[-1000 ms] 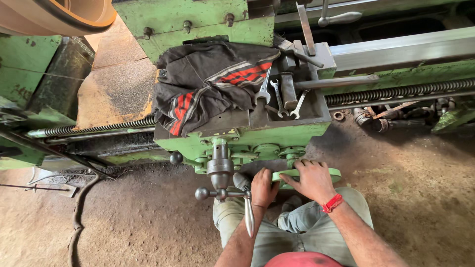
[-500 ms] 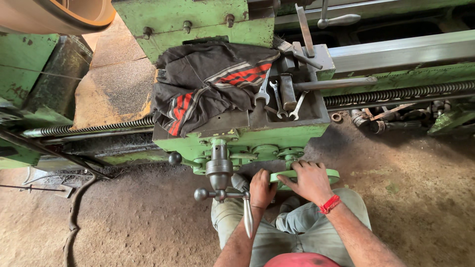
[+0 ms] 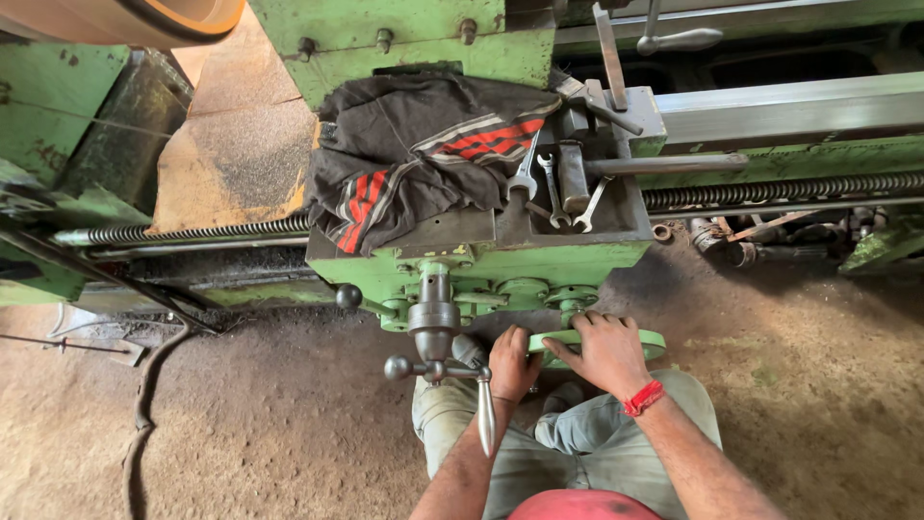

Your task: The person sits on the floor and turns a green handwheel on a lathe machine to adjust its settings. The camera remains focused on the hands and the machine controls throughout the clip.

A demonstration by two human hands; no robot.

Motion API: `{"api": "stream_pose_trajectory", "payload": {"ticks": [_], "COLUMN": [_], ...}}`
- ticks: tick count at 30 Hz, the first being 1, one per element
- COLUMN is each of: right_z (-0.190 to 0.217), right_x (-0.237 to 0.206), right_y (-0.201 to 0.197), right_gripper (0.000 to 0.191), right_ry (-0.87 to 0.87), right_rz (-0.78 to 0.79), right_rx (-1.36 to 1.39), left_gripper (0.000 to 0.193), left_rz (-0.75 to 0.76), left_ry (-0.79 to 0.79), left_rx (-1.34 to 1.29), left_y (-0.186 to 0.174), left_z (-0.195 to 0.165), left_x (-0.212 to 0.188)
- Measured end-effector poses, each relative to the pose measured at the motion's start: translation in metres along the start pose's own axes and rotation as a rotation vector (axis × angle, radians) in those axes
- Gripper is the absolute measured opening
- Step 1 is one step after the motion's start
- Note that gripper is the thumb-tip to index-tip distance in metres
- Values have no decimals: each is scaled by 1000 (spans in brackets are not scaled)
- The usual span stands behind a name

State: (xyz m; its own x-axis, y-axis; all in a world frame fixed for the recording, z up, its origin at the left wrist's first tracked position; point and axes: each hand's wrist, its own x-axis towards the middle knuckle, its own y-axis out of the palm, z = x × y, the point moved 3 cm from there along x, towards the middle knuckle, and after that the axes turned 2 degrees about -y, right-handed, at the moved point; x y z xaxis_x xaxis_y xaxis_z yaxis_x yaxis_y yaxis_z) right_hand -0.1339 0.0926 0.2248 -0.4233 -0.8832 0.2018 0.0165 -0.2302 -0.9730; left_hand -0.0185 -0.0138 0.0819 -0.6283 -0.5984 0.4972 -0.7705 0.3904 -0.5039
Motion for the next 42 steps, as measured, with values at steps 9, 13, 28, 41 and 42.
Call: {"api": "stream_pose_trajectory", "payload": {"ticks": [9,13,28,41,42], "right_z": [5,8,18,23,23], "right_x": [-1,0,6,7,7], "right_y": [6,7,10,13,13], "right_gripper": [57,56,57,57,56], "right_ry": [-45,-43,-7,-5,-4], "right_rz": [-40,-23,56,56,61], "right_rx": [-42,-59,-85,-86,-86], "left_gripper": [38,37,31,30,30], "left_rz": [-59,-82,-79,-56,-52], "left_ry": [6,13,3,-28,-32], "left_rx": [-6,-6,-56,-77,-78], "left_y": [1,0,-9,-17,-16], "left_z": [5,7,10,11,12], "left_x": [-5,-6,-4,-5,-5]}}
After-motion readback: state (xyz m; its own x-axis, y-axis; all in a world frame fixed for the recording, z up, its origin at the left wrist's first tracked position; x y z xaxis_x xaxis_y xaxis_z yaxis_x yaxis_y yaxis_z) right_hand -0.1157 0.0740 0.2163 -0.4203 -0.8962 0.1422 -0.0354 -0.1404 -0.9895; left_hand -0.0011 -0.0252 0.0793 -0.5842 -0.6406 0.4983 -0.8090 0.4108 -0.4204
